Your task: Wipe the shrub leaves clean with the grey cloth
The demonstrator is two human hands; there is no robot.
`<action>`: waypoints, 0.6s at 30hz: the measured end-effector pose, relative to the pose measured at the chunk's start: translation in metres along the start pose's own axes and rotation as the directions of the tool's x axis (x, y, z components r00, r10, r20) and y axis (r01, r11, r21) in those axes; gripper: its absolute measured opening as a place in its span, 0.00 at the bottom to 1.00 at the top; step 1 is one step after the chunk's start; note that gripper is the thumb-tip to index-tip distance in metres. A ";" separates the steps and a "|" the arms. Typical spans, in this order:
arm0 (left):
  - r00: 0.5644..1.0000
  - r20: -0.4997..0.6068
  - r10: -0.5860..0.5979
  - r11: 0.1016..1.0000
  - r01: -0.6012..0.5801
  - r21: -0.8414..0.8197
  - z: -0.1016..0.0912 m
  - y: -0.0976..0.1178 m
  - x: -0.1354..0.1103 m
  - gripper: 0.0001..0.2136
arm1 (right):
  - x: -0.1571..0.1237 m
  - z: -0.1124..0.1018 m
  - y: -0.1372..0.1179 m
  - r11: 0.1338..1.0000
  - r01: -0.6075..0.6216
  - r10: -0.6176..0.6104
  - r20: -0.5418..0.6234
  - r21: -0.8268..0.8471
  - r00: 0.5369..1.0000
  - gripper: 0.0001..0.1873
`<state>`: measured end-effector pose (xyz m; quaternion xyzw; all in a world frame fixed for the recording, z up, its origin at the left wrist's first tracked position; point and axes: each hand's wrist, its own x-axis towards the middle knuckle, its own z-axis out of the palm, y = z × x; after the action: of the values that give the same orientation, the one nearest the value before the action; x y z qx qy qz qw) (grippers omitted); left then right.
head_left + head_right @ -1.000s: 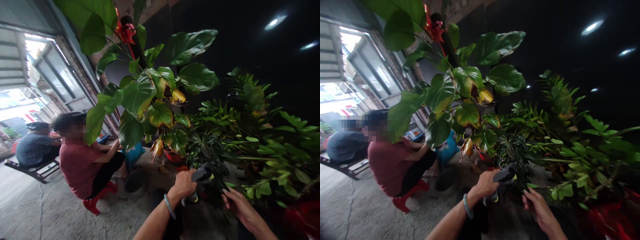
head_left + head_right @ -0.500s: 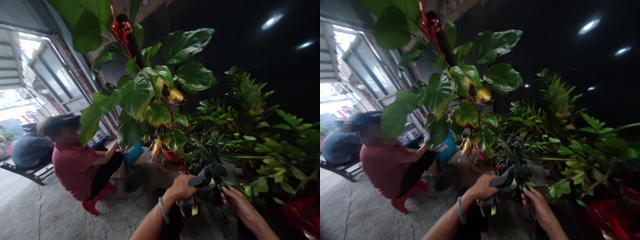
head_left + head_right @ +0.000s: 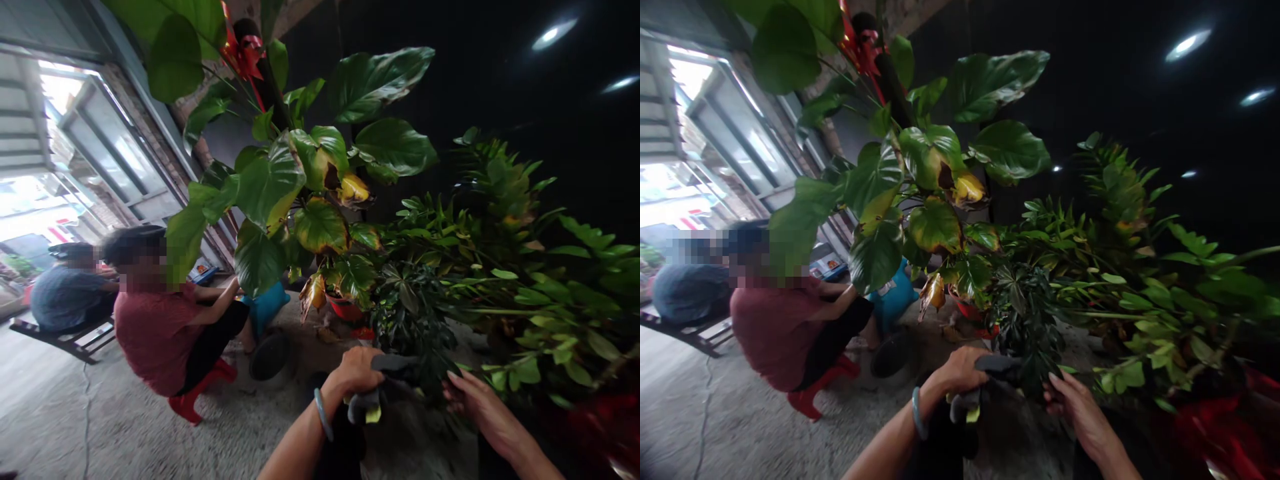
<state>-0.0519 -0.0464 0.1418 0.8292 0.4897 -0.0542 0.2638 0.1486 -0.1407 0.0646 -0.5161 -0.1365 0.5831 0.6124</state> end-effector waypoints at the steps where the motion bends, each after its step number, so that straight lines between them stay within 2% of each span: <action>1: 0.999 -0.035 0.020 0.999 -0.021 -0.030 -0.005 -0.002 -0.004 0.19 | 0.001 -0.002 0.000 1.000 0.005 -0.005 -0.003 0.004 1.000 0.25; 4: 0.973 -0.225 0.050 0.991 -0.076 -0.109 -0.023 0.005 -0.003 0.21 | 0.005 -0.003 0.002 0.999 0.031 -0.031 -0.010 0.013 0.999 0.24; 7: 0.928 -0.364 0.076 0.981 -0.135 -0.140 -0.026 0.027 0.015 0.24 | 0.008 -0.001 0.006 0.999 0.050 -0.050 0.006 -0.021 0.999 0.23; 9: 0.927 -0.361 0.106 0.981 -0.158 -0.117 -0.017 0.041 0.026 0.24 | 0.009 -0.001 0.011 0.996 0.041 -0.038 0.040 -0.075 0.998 0.22; 12: 0.974 -0.164 0.159 0.987 -0.163 -0.012 -0.005 0.054 0.029 0.21 | 0.009 -0.005 0.016 0.986 0.032 -0.014 0.104 -0.166 0.994 0.20; 14: 0.978 -0.074 0.194 0.981 -0.191 0.043 -0.008 0.059 0.024 0.19 | 0.007 -0.007 0.017 0.976 0.043 -0.011 0.148 -0.211 0.989 0.20; 16: 0.961 -0.134 0.241 0.970 -0.236 0.053 -0.018 0.066 0.020 0.19 | 0.004 -0.008 0.013 0.973 0.060 -0.021 0.171 -0.225 0.985 0.22; 18: 0.921 -0.266 0.285 0.958 -0.284 0.045 -0.027 0.074 0.022 0.21 | 0.002 -0.006 0.007 0.976 0.071 -0.036 0.166 -0.207 0.986 0.23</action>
<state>0.0169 -0.0444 0.1858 0.8919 0.3953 0.0967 0.1974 0.1499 -0.1437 0.0560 -0.5259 -0.2608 0.5882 0.5562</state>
